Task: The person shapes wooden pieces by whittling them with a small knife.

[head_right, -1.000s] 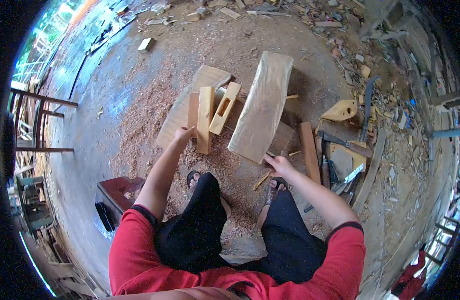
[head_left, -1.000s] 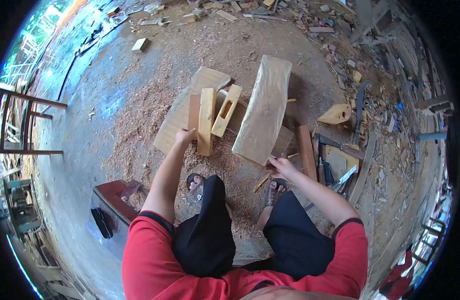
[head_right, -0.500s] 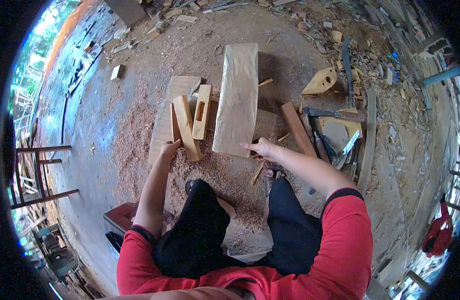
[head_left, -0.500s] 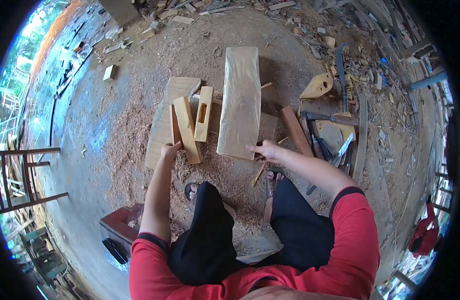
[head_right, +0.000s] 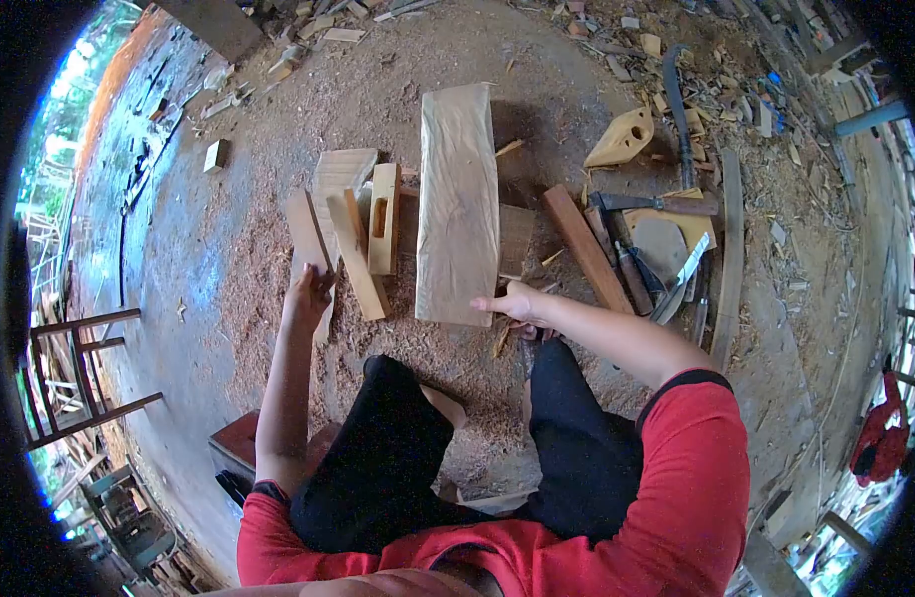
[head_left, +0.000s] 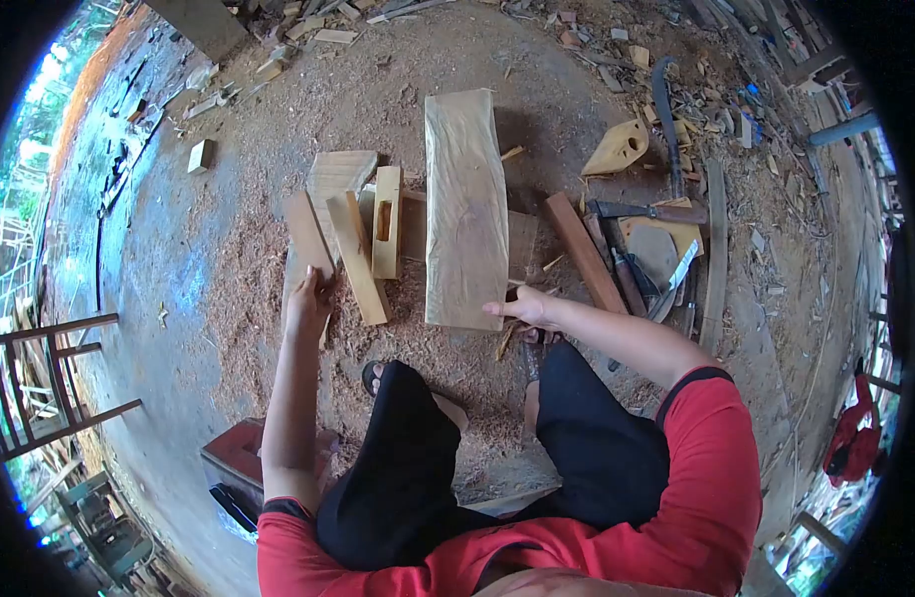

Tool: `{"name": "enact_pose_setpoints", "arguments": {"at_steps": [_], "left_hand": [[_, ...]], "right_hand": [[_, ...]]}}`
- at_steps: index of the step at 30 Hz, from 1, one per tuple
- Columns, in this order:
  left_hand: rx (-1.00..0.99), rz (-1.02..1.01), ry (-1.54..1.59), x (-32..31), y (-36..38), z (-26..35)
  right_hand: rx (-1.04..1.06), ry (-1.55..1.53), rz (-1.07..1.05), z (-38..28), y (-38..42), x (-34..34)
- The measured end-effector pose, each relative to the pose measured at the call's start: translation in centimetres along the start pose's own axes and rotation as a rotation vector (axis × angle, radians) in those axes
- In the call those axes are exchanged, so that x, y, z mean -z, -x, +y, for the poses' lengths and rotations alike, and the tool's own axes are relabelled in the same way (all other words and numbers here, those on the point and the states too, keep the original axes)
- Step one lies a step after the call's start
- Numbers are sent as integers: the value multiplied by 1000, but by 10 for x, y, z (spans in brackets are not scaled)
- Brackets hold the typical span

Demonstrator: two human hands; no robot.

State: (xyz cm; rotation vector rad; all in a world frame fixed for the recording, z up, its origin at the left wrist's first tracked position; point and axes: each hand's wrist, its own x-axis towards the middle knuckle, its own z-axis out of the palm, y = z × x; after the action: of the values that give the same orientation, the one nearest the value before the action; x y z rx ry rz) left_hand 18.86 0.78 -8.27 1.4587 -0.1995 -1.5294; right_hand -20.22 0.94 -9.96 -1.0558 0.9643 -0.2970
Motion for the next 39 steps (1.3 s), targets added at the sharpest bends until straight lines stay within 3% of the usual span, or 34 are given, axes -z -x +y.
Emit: {"name": "enact_pose_setpoints", "arguments": {"at_steps": [3,4,5,7,8,9,11,12,14,15,17,19,21,23,25,26,27,29,30,32,33,35,36,38,39], "left_hand": [[-57,-22,57,-34,11,-5],[-40,-83,26,-50,23,-1],[-26,-146,-4,-63,29,-2],[1,-295,-84,-81,33,-14],[45,-300,-103,-91,38,-23],[87,-306,-121,-106,47,-28],[136,-383,-272,-136,68,-37],[168,-433,-336,-147,78,-41],[261,-589,-434,-155,82,-55],[306,-628,-490,-160,86,-61],[290,-689,-735,-164,91,-73],[279,-756,-833,-164,86,-82],[431,-794,-964,-166,83,-86],[392,-873,-982,-170,84,-86],[345,-1023,-1219,-173,82,-88],[259,-1111,-1273,-173,82,-88],[262,-1111,-1276,-169,79,-92],[-224,-1207,-1517,-159,71,-103],[-226,-1207,-1515,-166,78,-93],[-228,-914,-1903,-189,105,-60],[-230,-916,-1904,-193,111,-58],[-170,-597,-1831,-195,123,-58],[-171,-597,-1832,-193,122,-61],[-447,-610,-1669,-184,116,-71],[-444,-610,-1671,-182,112,-75]], "right_hand": [[-201,49,-56,-25,19,2],[-408,96,-55,-27,17,7],[-413,94,-58,-26,18,10],[-53,378,132,-29,20,13],[-281,564,129,-37,16,22],[-285,564,127,-43,21,21],[10,680,338,-59,30,18],[5,682,337,-71,38,14],[300,641,156,-89,51,3],[295,642,155,-82,51,0],[433,852,42,-62,48,-5],[383,906,41,-54,53,-9],[277,976,-25,-51,56,-11],[303,1019,12,-49,61,-17],[190,1162,73,-45,65,-22],[427,1114,153,-31,65,-20],[427,1111,155,-31,68,-23],[376,1083,141,-35,74,-28],[376,1084,140,-32,74,-29],[400,1069,112,-25,73,-31],[400,1070,115,-27,73,-32],[301,1039,114,-33,72,-33],[303,1039,115,-29,69,-33],[354,895,201,-17,61,-34],[354,892,200,-19,60,-35]]}}
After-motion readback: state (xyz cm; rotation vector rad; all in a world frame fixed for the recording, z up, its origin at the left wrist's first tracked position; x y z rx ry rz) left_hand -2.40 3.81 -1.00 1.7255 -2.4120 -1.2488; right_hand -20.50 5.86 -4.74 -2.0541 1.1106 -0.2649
